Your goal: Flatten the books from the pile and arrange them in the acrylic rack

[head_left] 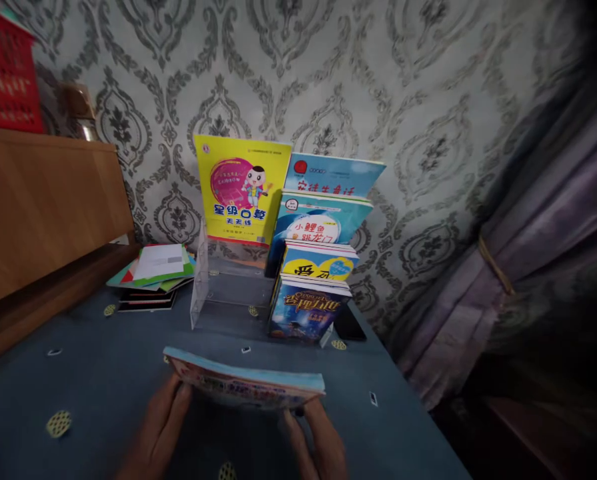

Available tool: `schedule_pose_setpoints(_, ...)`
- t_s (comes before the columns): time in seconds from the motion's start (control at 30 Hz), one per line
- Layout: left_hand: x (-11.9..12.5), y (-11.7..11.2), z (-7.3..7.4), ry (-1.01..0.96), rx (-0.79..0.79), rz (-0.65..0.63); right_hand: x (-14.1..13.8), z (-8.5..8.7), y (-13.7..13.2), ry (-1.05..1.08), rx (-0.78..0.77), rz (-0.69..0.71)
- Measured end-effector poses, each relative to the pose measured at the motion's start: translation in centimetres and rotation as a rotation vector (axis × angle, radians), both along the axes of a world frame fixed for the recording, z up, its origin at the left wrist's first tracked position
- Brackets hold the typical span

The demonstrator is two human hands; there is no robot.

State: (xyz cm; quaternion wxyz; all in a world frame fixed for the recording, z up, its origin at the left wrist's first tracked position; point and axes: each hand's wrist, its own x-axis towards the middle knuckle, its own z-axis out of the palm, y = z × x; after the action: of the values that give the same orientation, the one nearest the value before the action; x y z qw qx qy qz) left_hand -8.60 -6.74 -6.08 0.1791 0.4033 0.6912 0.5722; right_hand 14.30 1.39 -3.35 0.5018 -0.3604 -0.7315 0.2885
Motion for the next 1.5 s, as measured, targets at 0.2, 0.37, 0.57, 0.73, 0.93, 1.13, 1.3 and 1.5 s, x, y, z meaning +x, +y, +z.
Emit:
schedule_pose_setpoints(0.2, -0.4, 0.6, 3.2, 0.001, 0.001, -0.168, 0.1, 0.9, 0.5, -0.025, 0.032, 0.064)
schedule_pose_setpoints(0.37, 0.0, -0.3, 4.1, 0.014, 0.032, -0.204, 0.4, 2.1, 0.4, -0.095, -0.009, 0.153)
schedule_pose_setpoints(0.57, -0.4, 0.1, 4.9, 0.037, 0.054, -0.219, 0.0, 4.5, 1.2, -0.116, -0.025, 0.206)
schedule_pose_setpoints(0.73, -1.7, 1.7, 6.3, 0.042, 0.082, -0.322, -1.3, 6.8, 2.3, -0.138, -0.023, 0.263)
schedule_pose_setpoints(0.93, -2.6, 2.1, 6.7, -0.001, 0.076, -0.442, -2.2, 6.8, 3.3, -0.149, -0.076, 0.270)
schedule_pose_setpoints(1.13, -3.6, 2.2, 7.1, -0.157, -0.017, -0.600, -3.2, 6.4, 4.5, -0.171, -0.062, 0.259)
schedule_pose_setpoints(1.3, -4.8, 3.8, 11.2, -0.066, 0.096, -0.644, -4.2, 9.3, 6.0, -0.161, 0.043, 0.241)
schedule_pose_setpoints(1.5, -6.5, 9.1, 19.5, 0.293, 0.510, -0.504, -6.7, 16.9, 8.7, 0.019, 0.361, 0.157)
